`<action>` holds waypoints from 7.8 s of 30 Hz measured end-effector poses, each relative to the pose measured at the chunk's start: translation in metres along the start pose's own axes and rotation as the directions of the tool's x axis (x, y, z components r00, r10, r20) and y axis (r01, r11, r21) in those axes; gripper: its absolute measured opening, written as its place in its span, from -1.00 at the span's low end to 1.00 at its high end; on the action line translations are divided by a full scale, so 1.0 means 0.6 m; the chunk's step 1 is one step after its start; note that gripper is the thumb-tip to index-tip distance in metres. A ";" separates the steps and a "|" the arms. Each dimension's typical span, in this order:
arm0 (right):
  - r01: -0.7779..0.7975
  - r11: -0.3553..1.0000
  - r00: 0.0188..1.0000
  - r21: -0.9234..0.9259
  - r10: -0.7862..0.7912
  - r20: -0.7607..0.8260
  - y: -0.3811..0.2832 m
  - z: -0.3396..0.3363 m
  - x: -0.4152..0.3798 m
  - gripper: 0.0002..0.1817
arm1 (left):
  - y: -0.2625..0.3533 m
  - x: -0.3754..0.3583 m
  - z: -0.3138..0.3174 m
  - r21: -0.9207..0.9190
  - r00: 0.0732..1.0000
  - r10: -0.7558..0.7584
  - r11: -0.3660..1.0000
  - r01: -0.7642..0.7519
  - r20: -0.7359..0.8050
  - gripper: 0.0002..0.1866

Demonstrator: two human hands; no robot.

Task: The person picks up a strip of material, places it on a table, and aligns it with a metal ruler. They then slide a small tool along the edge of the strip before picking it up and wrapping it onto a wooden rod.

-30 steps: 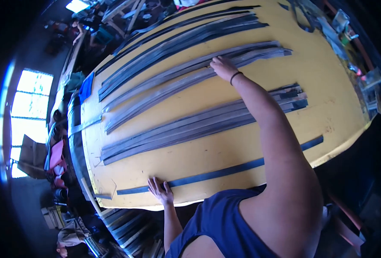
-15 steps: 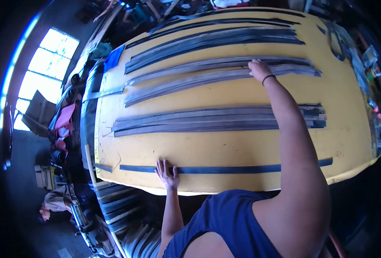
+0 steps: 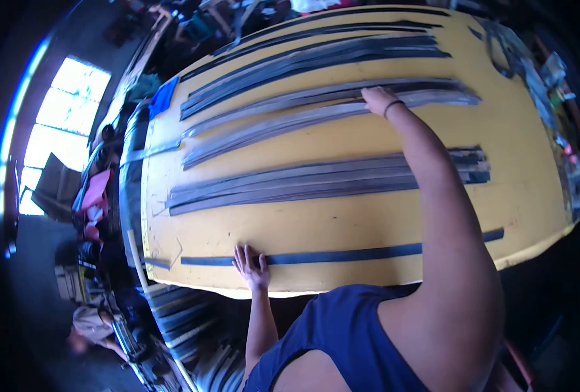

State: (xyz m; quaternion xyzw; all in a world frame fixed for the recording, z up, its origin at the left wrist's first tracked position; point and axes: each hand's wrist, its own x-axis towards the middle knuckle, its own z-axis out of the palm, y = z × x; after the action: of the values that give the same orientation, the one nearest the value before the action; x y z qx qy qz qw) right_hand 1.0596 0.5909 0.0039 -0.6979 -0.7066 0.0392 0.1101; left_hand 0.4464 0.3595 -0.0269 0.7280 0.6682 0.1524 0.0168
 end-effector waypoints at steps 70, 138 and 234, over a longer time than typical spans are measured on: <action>-0.237 0.971 0.821 0.027 0.215 -0.529 0.140 -0.259 -0.237 -0.68 | 0.222 0.187 -0.018 -0.305 0.968 0.240 0.919 -0.249 -0.068 -0.29; 0.155 0.972 0.880 -0.178 -0.218 -0.423 -0.528 -0.538 -0.326 -0.68 | 0.061 0.572 -0.310 -0.057 0.744 0.470 0.827 -0.559 -0.474 -0.83; -0.434 0.899 0.793 0.053 0.353 0.497 0.119 -0.103 -0.562 -0.73 | 0.002 0.024 0.009 -0.078 0.992 -0.111 0.990 0.115 0.054 -0.39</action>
State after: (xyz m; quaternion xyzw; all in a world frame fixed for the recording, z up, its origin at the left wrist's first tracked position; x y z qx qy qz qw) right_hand 1.1432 0.2508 0.0151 -0.7870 -0.5445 0.2893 -0.0200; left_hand 0.4495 0.3744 -0.0289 0.6913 0.7009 0.1602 0.0715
